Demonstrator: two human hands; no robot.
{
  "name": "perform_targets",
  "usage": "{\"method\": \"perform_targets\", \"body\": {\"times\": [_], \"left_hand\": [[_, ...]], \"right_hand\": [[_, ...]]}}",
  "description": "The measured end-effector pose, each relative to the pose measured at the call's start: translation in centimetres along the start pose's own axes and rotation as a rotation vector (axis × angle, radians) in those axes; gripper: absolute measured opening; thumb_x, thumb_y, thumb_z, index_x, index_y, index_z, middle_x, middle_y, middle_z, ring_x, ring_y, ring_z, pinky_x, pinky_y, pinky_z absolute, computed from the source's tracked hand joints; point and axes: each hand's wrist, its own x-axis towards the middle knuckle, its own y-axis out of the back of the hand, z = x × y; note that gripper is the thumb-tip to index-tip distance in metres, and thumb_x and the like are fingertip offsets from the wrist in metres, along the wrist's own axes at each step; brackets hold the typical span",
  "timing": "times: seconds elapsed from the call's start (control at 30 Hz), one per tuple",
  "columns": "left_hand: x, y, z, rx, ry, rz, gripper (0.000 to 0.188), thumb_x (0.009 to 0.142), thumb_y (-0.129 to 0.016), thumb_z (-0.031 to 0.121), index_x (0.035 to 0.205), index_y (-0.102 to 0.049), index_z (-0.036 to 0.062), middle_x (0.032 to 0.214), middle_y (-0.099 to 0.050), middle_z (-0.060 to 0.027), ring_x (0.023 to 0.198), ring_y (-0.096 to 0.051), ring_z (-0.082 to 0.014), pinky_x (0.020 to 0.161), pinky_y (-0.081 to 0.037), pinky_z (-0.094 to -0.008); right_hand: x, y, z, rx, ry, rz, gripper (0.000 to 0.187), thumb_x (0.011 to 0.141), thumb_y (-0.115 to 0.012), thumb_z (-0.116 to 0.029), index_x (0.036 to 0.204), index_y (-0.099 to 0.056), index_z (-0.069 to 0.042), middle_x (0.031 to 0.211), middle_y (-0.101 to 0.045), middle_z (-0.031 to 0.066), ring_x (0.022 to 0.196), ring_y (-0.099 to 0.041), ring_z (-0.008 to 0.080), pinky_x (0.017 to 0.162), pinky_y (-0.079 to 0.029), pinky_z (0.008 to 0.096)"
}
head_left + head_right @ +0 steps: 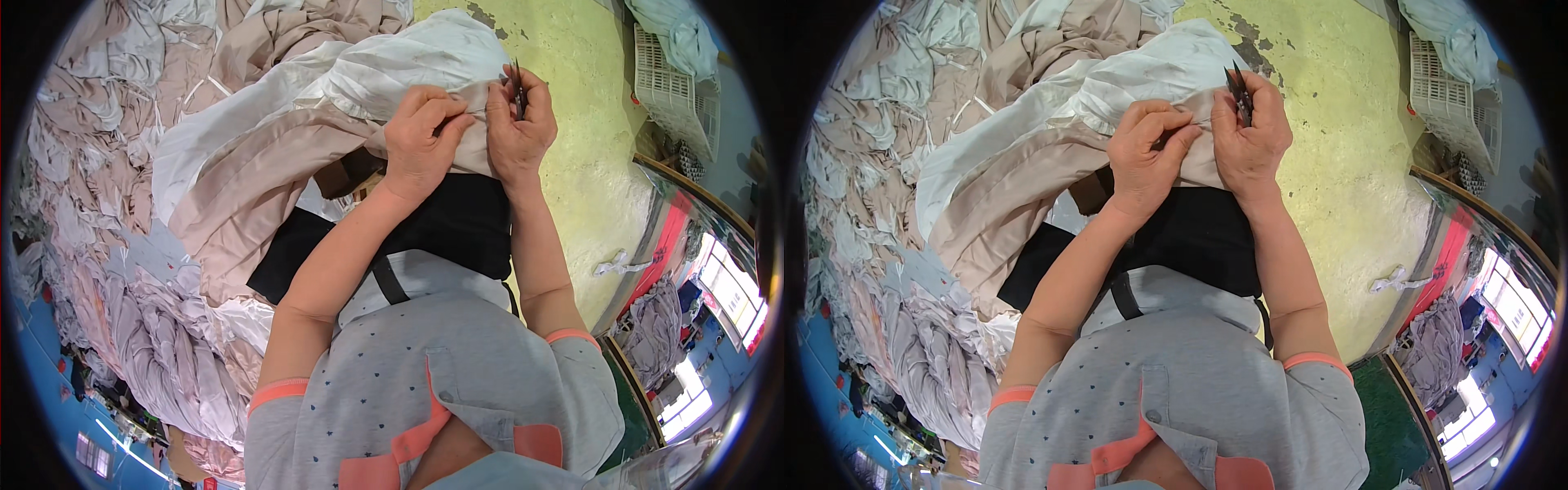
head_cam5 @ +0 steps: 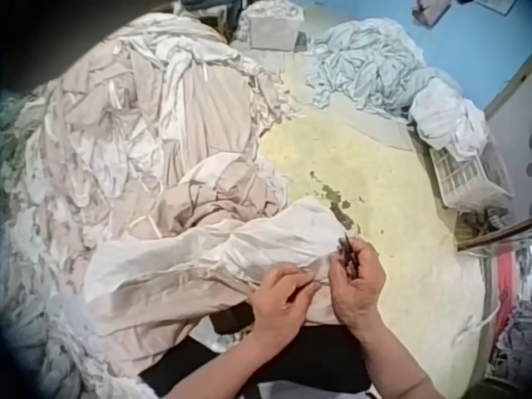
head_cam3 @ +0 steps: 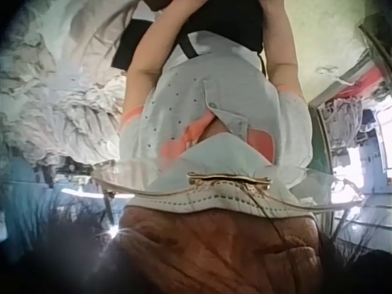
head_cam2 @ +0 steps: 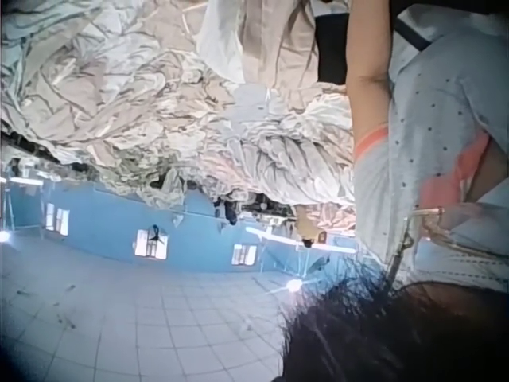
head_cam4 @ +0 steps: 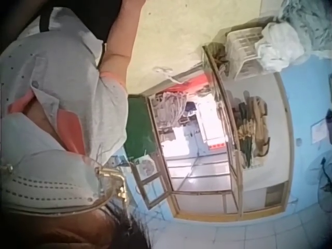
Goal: Trimming loose threads or imperfections from white fabric pieces using a small hand tool.
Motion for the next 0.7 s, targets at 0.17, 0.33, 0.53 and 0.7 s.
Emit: {"method": "perform_targets", "body": {"times": [0.17,0.33,0.53,0.7], "left_hand": [[0.9,0.0,-1.6,0.165,-0.239,0.005,0.012,0.079,-0.072,0.003,0.081,-0.061,0.0014,0.079,-0.061,-0.0094,0.069,-0.062,-0.0208,0.059,-0.048,-0.0327],[1.0,1.0,-1.7,-0.177,0.414,0.059,0.009,0.087,-0.064,0.004,0.081,-0.058,-0.0007,0.072,-0.059,-0.0105,0.067,-0.060,-0.0194,0.059,-0.046,-0.0294],[0.2,1.5,0.1,0.062,-0.050,0.036,0.007,0.082,-0.068,0.000,0.088,-0.064,0.0006,0.084,-0.063,-0.0107,0.068,-0.062,-0.0213,0.059,-0.049,-0.0282],[0.0,0.8,0.3,0.142,-0.163,-0.017,0.019,0.077,-0.072,-0.001,0.095,-0.069,0.0021,0.089,-0.064,-0.0109,0.076,-0.065,-0.0265,0.066,-0.053,-0.0341]], "right_hand": [[0.2,-0.1,-0.2,-0.019,0.039,0.007,0.023,0.084,-0.069,-0.006,0.106,-0.064,-0.004,0.088,-0.064,0.0061,0.072,-0.059,0.0133,0.067,-0.050,0.0264],[0.4,-0.1,0.3,-0.014,0.045,0.015,0.022,0.084,-0.069,-0.006,0.106,-0.064,-0.003,0.088,-0.064,0.0061,0.072,-0.060,0.0135,0.067,-0.050,0.0265],[0.3,-0.3,0.7,0.005,0.017,0.018,0.023,0.084,-0.070,-0.007,0.106,-0.064,-0.003,0.088,-0.064,0.0066,0.072,-0.060,0.0139,0.069,-0.050,0.0271],[0.3,-0.3,0.8,0.019,0.038,0.039,0.024,0.084,-0.070,-0.007,0.106,-0.064,-0.003,0.087,-0.065,0.0074,0.072,-0.062,0.0157,0.068,-0.051,0.0278]]}}
